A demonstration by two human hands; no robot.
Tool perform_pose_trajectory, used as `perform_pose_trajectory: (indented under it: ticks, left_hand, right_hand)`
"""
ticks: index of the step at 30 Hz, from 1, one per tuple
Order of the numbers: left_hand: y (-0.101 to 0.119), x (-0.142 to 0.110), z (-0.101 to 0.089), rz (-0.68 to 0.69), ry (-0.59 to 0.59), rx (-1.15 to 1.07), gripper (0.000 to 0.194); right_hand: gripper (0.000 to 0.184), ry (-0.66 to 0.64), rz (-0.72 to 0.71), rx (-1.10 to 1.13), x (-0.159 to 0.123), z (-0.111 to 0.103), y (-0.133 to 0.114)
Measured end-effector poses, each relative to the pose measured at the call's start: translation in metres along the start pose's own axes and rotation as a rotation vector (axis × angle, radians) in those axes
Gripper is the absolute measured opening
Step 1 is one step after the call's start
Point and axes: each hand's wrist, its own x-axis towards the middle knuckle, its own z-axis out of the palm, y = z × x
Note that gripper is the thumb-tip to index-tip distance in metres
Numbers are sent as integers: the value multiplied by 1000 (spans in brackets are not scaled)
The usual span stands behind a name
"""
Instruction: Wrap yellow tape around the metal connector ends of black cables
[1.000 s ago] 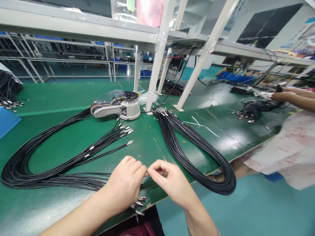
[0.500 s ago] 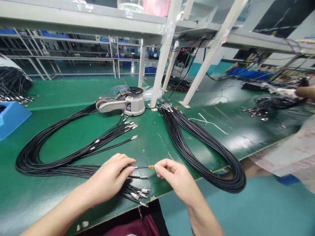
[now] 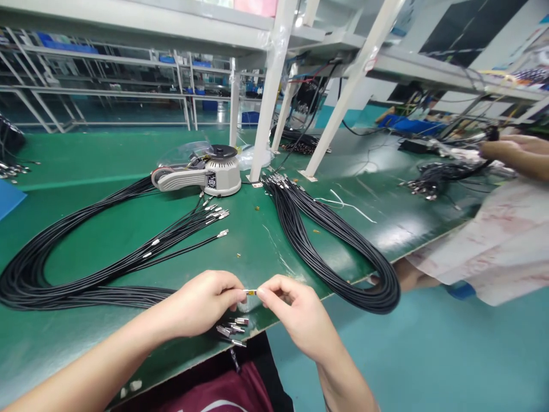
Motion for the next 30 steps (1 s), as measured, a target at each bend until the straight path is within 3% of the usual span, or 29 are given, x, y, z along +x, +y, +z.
perform_pose_trajectory:
  ticks: [4,10,14,17,22,25,27,29,30]
  left_hand:
    - [-4,2,5,-85,-32,-167,32]
    - [5,1,8,16,-26,-2,28]
    - [7,3,9,-12,-68,-50,28]
    - [8,3,15,-3,-35,-18,27]
    - [9,0,25,58,50,87,28]
    - [3,3,14,186,38,182,29]
    - [-8,12,-2,197,177,320,25]
    - [-24,28,-20,89,423,527,21]
    - [-34,37,-27,36,478,571,19]
  right_hand:
    - [17,16,-9,36,-2,3,6]
    - [18,-25,7,88,-5,4,11]
    - [18,-21,-24,41,-7,2,9]
    - [18,-8,-44,-16,-7,3,8]
    - [21,-23,-11,-36,-8,5,13]
    - [22,-101,57,-45,-10,0,19]
    - [24,-174,83,-90,-10,-8,23]
    - [24,-212,105,-130,-7,-17,26]
    - [25,-205,113,-136,-5,-22,26]
